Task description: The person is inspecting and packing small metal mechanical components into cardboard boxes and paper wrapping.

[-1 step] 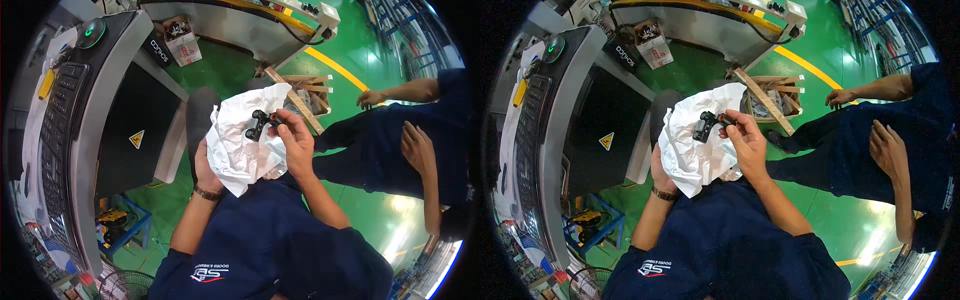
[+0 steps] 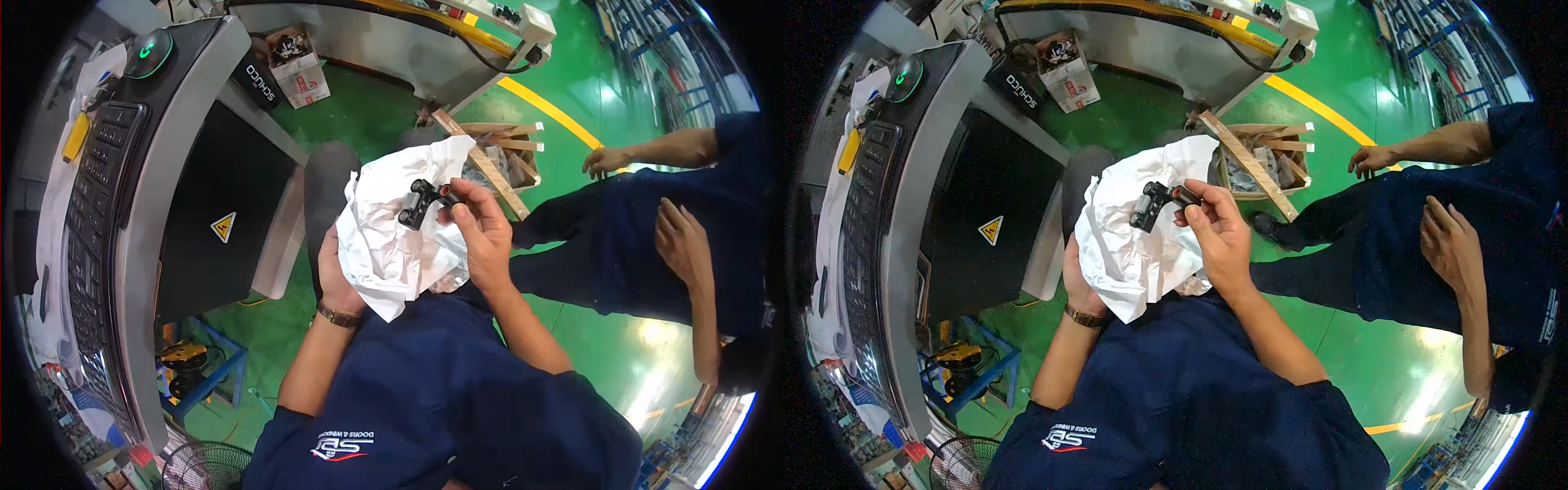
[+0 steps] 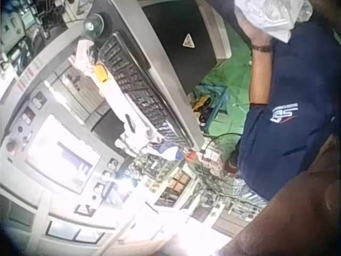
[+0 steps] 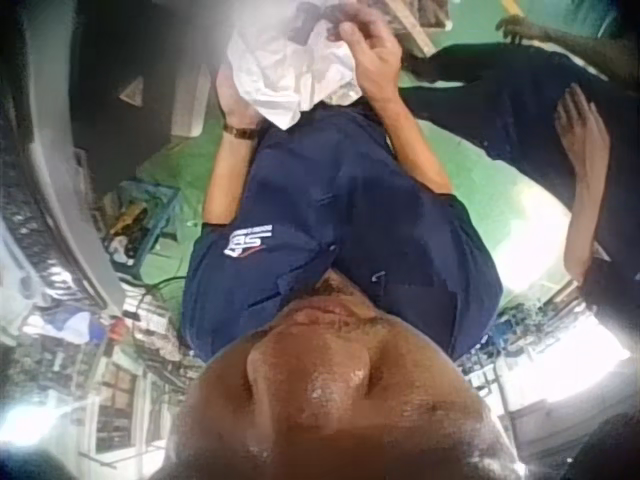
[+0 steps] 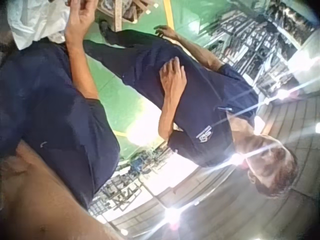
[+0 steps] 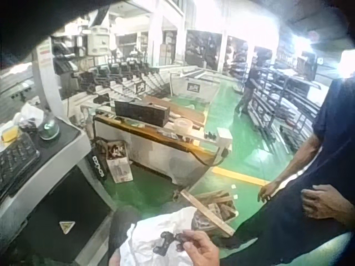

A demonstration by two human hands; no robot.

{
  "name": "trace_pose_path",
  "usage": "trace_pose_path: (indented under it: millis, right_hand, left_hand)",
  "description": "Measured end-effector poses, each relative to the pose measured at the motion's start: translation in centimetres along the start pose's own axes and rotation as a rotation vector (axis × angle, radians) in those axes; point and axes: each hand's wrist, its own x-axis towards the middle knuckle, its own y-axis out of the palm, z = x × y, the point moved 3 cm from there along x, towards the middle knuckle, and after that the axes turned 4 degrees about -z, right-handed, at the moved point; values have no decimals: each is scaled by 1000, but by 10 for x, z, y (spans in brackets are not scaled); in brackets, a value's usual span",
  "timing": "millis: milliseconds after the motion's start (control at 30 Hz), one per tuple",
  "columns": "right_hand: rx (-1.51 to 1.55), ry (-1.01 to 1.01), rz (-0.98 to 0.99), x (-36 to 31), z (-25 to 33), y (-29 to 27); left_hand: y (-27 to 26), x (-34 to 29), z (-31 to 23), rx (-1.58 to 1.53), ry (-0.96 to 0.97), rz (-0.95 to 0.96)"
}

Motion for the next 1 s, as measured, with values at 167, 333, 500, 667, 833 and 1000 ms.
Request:
trace_pose_path:
  millis: [167, 333, 500, 667, 833, 1000]
  right_hand:
    - [-158, -76, 23, -3, 2, 7]
    - [-179, -107, 25, -4, -2, 7]
    - [-250, -142, 56, -6, -3, 7]
    - [-167, -100, 45, -6, -14, 8]
    - [18, 59, 46, -6, -21, 7]
    - [66, 75, 38, -5, -24, 4]
  left_hand:
    - [-3, -1, -2, 1, -13, 2]
    - [3, -3, -1, -8, -26, -8]
    - [-6, -2, -3, 8, 11, 23]
    - [-2, -3, -5, -8, -23, 26]
    - [10, -5, -2, -70, -101, 121]
    - [11, -7, 2, -61, -160, 78]
